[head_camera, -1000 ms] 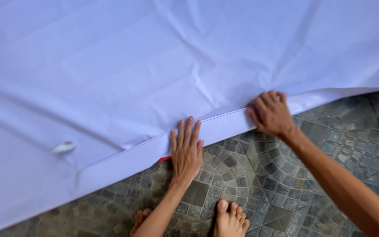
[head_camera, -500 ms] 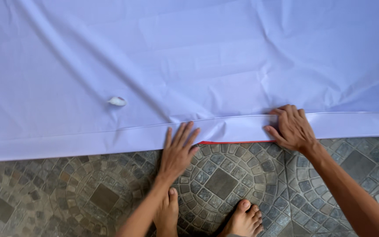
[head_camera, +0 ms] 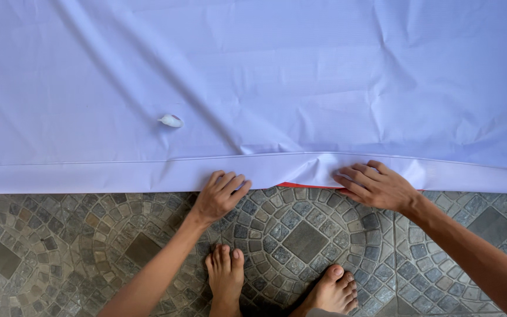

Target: The person applies glue from a small bottle along the edge of a large white fabric sheet laid on a tiled floor. They then fold the edge over the glue and press it down to adhere the seam.

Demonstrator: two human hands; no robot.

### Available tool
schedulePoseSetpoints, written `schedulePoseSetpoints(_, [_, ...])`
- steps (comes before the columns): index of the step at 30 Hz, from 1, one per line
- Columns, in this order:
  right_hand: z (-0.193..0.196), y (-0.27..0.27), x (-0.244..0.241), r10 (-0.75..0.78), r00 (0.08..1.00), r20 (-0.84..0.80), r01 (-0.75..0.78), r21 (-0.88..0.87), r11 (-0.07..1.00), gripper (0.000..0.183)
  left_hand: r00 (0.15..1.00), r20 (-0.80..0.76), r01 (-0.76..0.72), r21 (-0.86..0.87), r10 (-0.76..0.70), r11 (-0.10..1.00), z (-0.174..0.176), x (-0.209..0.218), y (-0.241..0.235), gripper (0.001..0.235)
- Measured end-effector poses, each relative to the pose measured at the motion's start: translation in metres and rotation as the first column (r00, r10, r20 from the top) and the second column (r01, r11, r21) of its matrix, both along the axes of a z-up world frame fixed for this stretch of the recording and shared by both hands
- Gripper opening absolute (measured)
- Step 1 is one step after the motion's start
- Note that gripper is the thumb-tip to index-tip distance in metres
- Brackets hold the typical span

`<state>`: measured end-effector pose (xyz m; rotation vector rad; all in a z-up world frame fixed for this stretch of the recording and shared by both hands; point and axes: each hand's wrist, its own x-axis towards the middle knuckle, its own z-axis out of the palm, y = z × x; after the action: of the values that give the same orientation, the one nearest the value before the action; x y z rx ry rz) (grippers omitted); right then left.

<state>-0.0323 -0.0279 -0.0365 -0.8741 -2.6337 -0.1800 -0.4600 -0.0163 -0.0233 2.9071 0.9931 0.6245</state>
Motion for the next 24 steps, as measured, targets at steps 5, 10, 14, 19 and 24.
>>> schedulePoseSetpoints(5, [-0.002, 0.001, -0.048, 0.025, 0.997, 0.079, -0.019, -0.075, 0.997, 0.038, 0.996, 0.087, -0.015, 0.038, 0.012, 0.999, 0.007, 0.035, 0.011, 0.018])
schedulePoseSetpoints(10, [0.014, 0.012, -0.077, 0.099, 0.989, -0.110, -0.103, -0.028, 0.994, 0.021, 0.979, 0.192, 0.040, 0.139, -0.066, 0.989, 0.015, 0.035, 0.015, 0.011])
schedulePoseSetpoints(14, [0.003, 0.012, -0.073, 0.226, 0.965, -0.130, -0.226, 0.017, 0.974, 0.009, 0.970, 0.214, 0.084, 0.156, -0.117, 0.984, 0.003, 0.028, 0.012, 0.021])
schedulePoseSetpoints(19, [0.018, 0.006, -0.066, 0.272, 0.954, -0.125, -0.273, 0.010, 0.962, 0.009, 0.959, 0.243, 0.112, 0.156, -0.148, 0.981, 0.013, 0.027, 0.010, 0.028])
schedulePoseSetpoints(24, [0.042, 0.009, -0.061, 0.257, 0.954, -0.152, -0.267, -0.045, 0.963, 0.005, 0.954, 0.264, 0.109, 0.145, -0.145, 0.983, 0.002, 0.026, 0.004, 0.031])
